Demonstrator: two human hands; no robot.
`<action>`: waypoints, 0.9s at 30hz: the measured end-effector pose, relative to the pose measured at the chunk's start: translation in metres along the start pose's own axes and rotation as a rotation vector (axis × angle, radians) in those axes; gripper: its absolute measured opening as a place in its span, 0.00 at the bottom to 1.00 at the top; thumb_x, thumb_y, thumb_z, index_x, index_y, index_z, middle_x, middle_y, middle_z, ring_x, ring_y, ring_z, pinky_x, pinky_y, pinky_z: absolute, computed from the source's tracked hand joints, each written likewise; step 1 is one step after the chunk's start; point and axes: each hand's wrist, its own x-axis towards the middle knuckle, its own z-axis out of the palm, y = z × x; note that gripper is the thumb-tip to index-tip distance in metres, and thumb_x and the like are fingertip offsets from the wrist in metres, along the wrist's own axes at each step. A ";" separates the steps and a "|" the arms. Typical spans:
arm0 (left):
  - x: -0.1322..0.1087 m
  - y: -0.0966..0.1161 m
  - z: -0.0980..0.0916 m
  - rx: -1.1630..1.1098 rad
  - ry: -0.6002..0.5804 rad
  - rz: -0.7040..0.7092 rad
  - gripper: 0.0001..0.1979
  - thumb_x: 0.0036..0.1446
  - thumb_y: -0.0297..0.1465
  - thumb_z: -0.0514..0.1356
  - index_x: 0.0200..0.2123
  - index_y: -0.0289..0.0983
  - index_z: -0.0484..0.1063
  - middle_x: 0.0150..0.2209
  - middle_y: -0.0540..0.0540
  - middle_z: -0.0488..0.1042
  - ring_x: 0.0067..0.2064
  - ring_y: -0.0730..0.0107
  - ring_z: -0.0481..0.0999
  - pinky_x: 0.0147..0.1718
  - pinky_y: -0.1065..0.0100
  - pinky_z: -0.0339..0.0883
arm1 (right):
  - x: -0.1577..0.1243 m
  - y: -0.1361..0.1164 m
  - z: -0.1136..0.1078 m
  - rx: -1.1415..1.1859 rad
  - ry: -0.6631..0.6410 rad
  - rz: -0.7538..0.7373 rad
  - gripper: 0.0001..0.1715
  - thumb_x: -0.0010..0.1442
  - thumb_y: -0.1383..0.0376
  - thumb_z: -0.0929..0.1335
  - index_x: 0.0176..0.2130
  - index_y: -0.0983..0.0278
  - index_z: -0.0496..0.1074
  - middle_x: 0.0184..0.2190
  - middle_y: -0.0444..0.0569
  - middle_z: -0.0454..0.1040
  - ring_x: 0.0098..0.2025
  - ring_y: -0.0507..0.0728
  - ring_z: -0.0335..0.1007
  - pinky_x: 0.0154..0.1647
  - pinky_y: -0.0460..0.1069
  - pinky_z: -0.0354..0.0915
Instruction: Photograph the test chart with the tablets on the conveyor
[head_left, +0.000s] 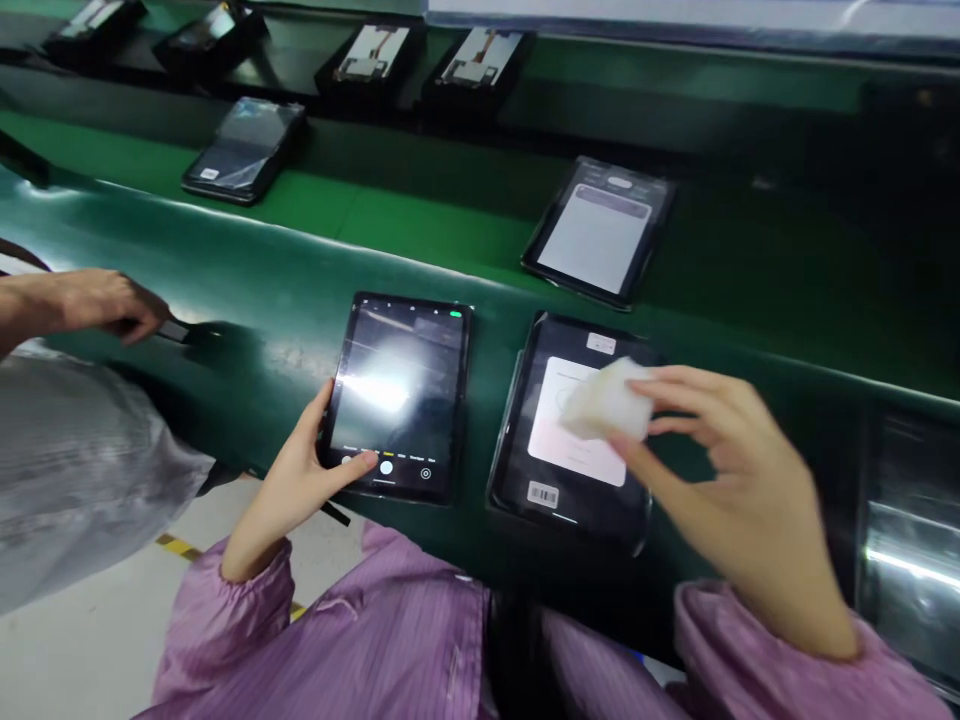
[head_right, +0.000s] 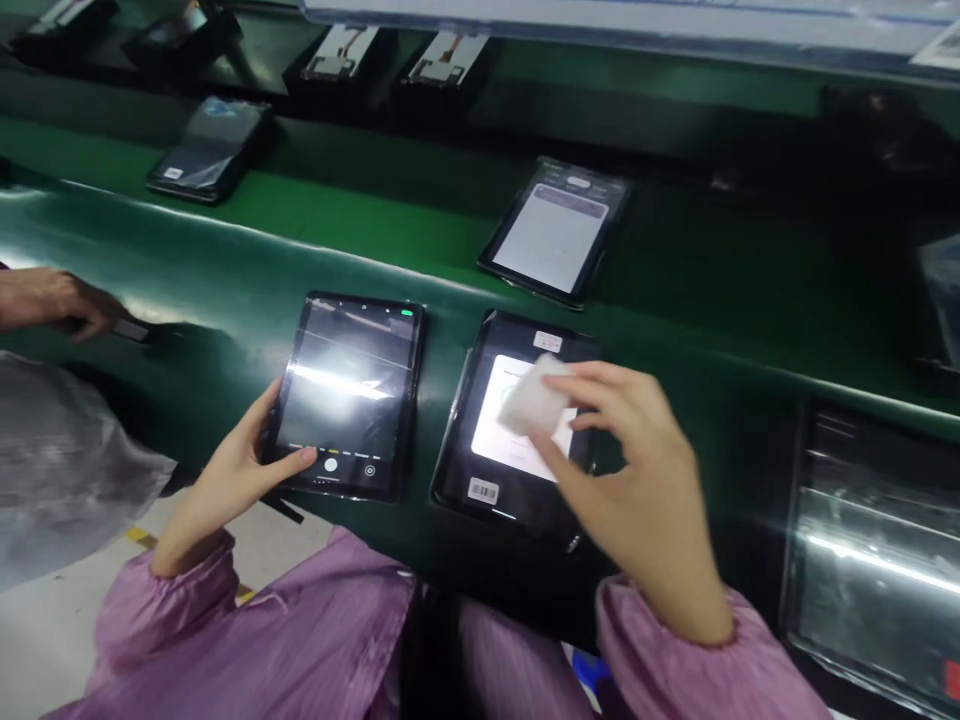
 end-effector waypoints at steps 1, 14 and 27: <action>-0.001 0.000 0.001 0.036 -0.005 0.010 0.57 0.51 0.46 0.73 0.76 0.46 0.47 0.76 0.39 0.55 0.75 0.45 0.56 0.73 0.46 0.50 | 0.001 -0.011 0.012 0.060 -0.076 -0.047 0.16 0.64 0.59 0.74 0.52 0.52 0.77 0.56 0.50 0.72 0.50 0.64 0.75 0.46 0.60 0.77; -0.001 -0.005 0.001 0.164 -0.030 0.044 0.64 0.49 0.48 0.75 0.77 0.48 0.36 0.78 0.38 0.45 0.77 0.37 0.46 0.73 0.40 0.49 | 0.008 -0.033 0.068 0.198 -0.249 -0.124 0.16 0.64 0.70 0.71 0.50 0.53 0.77 0.58 0.49 0.71 0.54 0.62 0.74 0.49 0.58 0.76; -0.002 -0.006 -0.008 0.144 -0.157 0.062 0.70 0.46 0.44 0.77 0.77 0.49 0.29 0.79 0.39 0.39 0.78 0.38 0.45 0.73 0.40 0.48 | 0.004 -0.030 0.070 0.230 -0.265 -0.119 0.18 0.66 0.69 0.70 0.53 0.53 0.76 0.60 0.50 0.69 0.56 0.62 0.74 0.49 0.58 0.78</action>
